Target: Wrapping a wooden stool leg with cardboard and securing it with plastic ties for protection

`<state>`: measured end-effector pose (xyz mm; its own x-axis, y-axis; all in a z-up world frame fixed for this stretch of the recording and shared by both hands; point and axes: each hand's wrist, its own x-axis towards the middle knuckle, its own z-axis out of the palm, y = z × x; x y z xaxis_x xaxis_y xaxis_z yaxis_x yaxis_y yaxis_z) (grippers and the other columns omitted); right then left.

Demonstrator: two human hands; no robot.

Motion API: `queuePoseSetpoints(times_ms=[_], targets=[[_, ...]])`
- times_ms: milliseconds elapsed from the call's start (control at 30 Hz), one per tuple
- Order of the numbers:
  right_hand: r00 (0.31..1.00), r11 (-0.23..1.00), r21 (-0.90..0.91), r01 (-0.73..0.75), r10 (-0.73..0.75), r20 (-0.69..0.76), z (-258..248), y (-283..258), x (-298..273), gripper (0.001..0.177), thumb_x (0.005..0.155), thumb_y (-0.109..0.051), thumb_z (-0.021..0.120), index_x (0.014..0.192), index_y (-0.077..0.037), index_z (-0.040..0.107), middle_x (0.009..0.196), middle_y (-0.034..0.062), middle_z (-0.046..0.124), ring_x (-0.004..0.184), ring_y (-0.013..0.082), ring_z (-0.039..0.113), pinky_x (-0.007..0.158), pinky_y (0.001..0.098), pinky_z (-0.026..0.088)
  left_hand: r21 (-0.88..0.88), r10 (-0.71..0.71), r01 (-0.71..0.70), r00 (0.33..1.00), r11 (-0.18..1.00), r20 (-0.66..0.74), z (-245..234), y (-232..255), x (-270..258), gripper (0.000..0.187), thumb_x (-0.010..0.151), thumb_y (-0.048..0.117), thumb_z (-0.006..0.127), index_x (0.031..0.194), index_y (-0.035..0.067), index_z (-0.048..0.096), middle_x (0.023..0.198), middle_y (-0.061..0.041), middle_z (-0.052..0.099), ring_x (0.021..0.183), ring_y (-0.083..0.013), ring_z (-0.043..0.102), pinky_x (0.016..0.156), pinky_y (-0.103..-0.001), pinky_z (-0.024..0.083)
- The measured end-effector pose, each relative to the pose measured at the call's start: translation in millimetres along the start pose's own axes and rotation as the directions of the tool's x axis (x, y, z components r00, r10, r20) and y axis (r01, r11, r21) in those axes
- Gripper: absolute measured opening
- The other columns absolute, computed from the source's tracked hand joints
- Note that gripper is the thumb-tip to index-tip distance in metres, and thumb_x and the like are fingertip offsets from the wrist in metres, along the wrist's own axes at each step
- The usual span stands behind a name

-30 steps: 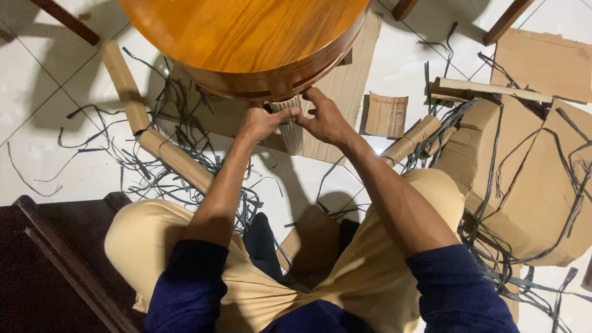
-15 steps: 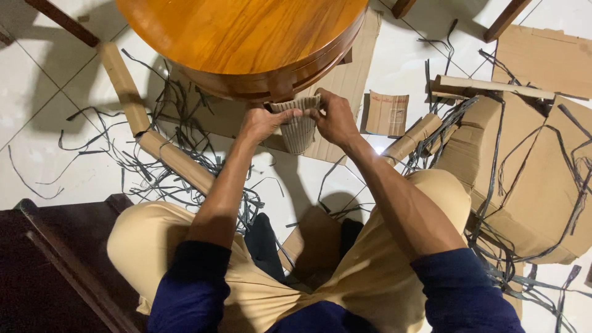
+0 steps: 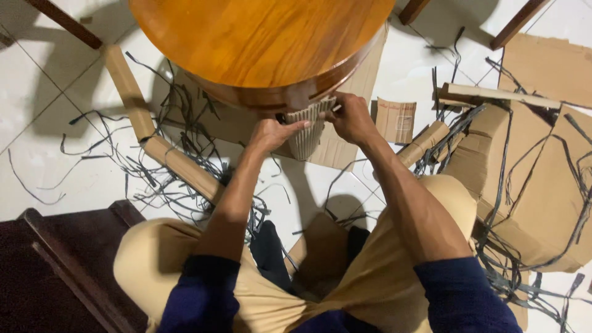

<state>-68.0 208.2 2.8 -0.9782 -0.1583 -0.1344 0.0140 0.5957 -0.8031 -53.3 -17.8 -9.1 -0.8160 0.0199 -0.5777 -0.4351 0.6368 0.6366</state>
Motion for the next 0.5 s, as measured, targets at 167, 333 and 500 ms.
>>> queuePoseSetpoints(times_ms=[167,333,500], targets=[[0.999,0.997,0.069,0.027,-0.026,-0.019,3.5,4.5,16.2,0.009,0.091,-0.012,0.079,0.093,-0.005,0.073,0.077,0.0105,0.074,0.070,0.0217,0.075,0.073,0.0340,0.060,-0.030,0.028,-0.027,0.999,0.999,0.016,9.5,-15.8,27.1,0.102,0.063,0.072,0.084,0.129,-0.003,0.066,0.136,-0.020,0.064,0.133,-0.0315,0.057,0.113,-0.046,0.048],[0.998,0.997,0.060,0.056,-0.056,-0.011,14.0,6.8,25.4,0.006,0.093,-0.009,0.074,0.095,-0.003,0.072,0.078,0.0138,0.075,0.074,0.0277,0.077,0.071,0.0397,0.060,-0.029,0.017,-0.016,0.999,0.999,0.039,8.2,-11.7,23.5,0.101,0.060,0.078,0.081,0.122,-0.001,0.070,0.134,-0.018,0.066,0.132,-0.0299,0.057,0.114,-0.047,0.046],[0.983,0.965,0.233,0.118,-0.080,-0.165,28.3,-1.1,14.6,0.025,0.094,-0.001,0.064,0.117,0.008,0.057,0.104,0.0254,0.066,0.093,0.0465,0.072,0.077,0.0515,0.065,-0.079,0.032,-0.029,0.999,0.996,0.027,11.5,-17.7,29.5,0.101,0.064,0.068,0.085,0.136,0.001,0.063,0.140,-0.016,0.062,0.135,-0.0275,0.055,0.113,-0.042,0.048]])
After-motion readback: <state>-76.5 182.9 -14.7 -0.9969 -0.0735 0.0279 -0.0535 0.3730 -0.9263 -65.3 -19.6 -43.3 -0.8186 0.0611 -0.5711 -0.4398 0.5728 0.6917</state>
